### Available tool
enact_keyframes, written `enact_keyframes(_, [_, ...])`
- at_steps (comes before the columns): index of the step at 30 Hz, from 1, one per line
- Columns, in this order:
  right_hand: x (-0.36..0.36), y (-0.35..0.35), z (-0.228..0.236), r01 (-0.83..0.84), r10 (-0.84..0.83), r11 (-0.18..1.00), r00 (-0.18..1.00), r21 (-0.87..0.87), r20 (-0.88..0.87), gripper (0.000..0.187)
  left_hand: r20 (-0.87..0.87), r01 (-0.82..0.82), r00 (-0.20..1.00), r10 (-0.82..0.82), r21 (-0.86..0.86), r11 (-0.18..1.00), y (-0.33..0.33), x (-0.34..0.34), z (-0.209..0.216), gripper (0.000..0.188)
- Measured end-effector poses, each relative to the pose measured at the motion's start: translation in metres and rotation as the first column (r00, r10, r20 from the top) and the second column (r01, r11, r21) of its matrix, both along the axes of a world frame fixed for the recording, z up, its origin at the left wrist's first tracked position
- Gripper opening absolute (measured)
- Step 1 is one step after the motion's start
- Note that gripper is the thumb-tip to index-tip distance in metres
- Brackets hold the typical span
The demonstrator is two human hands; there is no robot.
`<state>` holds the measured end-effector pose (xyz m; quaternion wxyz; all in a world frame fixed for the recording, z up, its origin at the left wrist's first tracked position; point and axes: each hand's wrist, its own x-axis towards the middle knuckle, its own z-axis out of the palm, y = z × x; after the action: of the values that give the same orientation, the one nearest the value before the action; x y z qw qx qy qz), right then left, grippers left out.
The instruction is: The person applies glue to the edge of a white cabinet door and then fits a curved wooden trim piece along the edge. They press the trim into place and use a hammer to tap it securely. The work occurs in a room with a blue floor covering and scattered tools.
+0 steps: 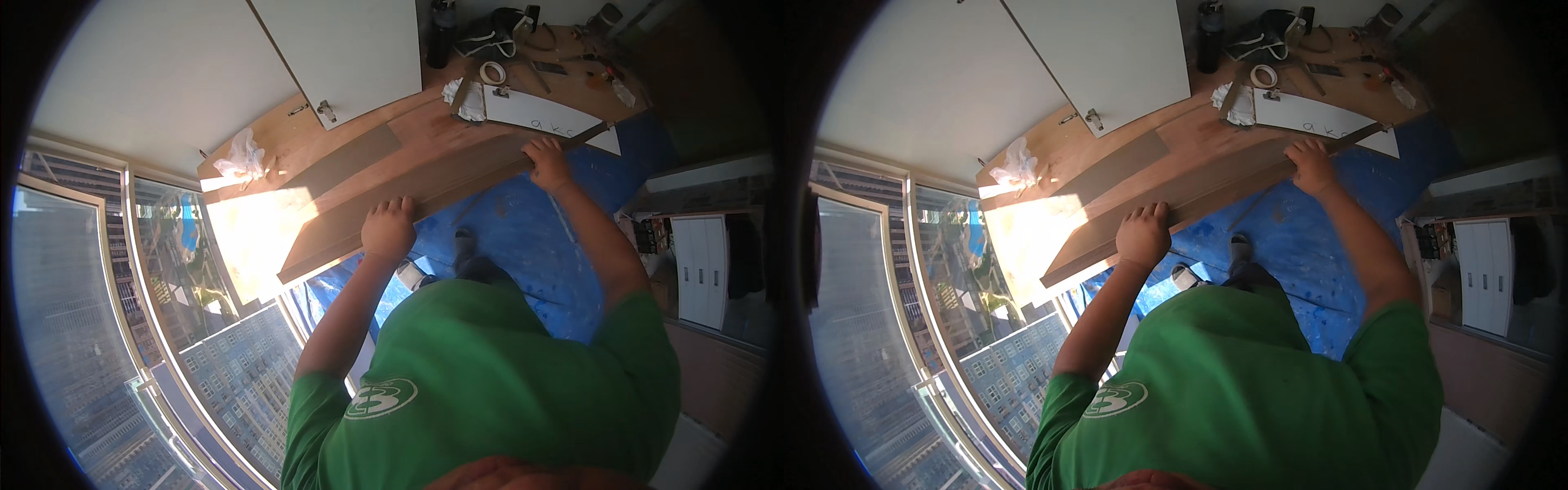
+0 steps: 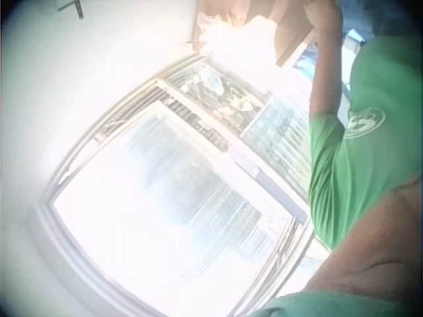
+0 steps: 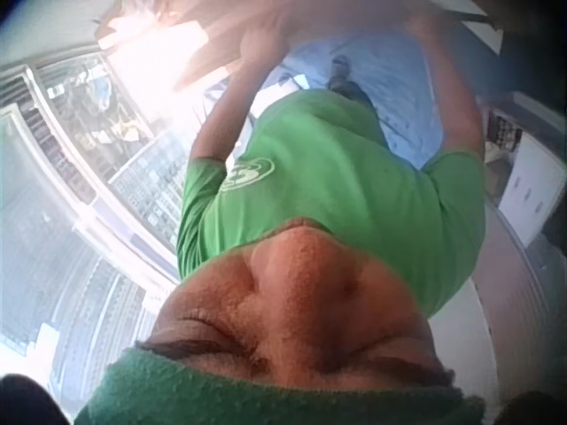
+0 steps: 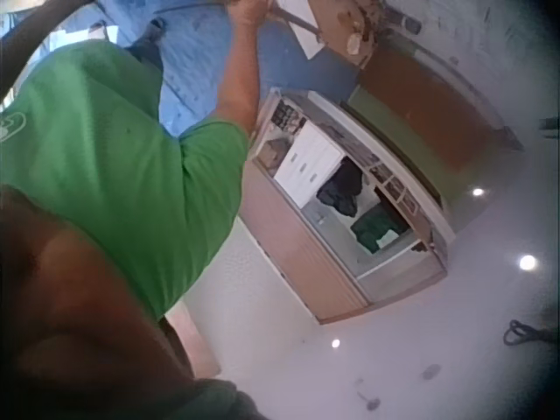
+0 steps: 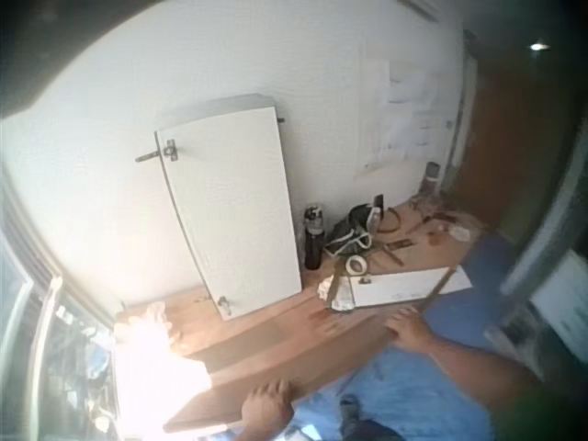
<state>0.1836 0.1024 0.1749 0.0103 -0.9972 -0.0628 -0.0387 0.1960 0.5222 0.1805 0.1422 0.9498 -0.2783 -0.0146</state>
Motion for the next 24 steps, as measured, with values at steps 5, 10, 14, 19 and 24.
enact_keyframes(5, [-0.006, 0.007, 0.003, 0.009, -0.013, 0.997, 0.998, 0.071, 0.064, 0.046, 0.060, 0.072, 0.996, -0.064, -0.141, 0.987, 0.020, -0.016, 0.012, 0.032])
enact_keyframes(10, [-0.009, 0.019, 0.002, 0.018, -0.021, 0.999, 0.997, 0.041, 0.075, 0.051, 0.159, -0.028, 0.986, 0.044, -0.101, 0.994, 0.091, -0.031, 0.006, 0.043])
enact_keyframes(14, [-0.013, 0.018, -0.003, 0.013, -0.015, 1.000, 0.997, 0.025, 0.074, 0.051, 0.189, -0.226, 0.957, 0.221, 0.010, 0.974, 0.153, -0.036, 0.004, 0.051])
enact_keyframes(19, [-0.007, 0.011, -0.001, 0.019, -0.019, 1.000, 1.000, 0.024, 0.003, 0.052, 0.303, -0.422, 0.863, 0.403, -0.004, 0.907, 0.204, -0.049, 0.001, 0.066])
enact_keyframes(24, [-0.002, 0.011, 0.004, 0.021, -0.021, 1.000, 1.000, -0.015, -0.004, 0.051, -0.191, -0.756, 0.638, 0.746, -0.339, 0.560, 0.232, -0.066, -0.016, 0.065])
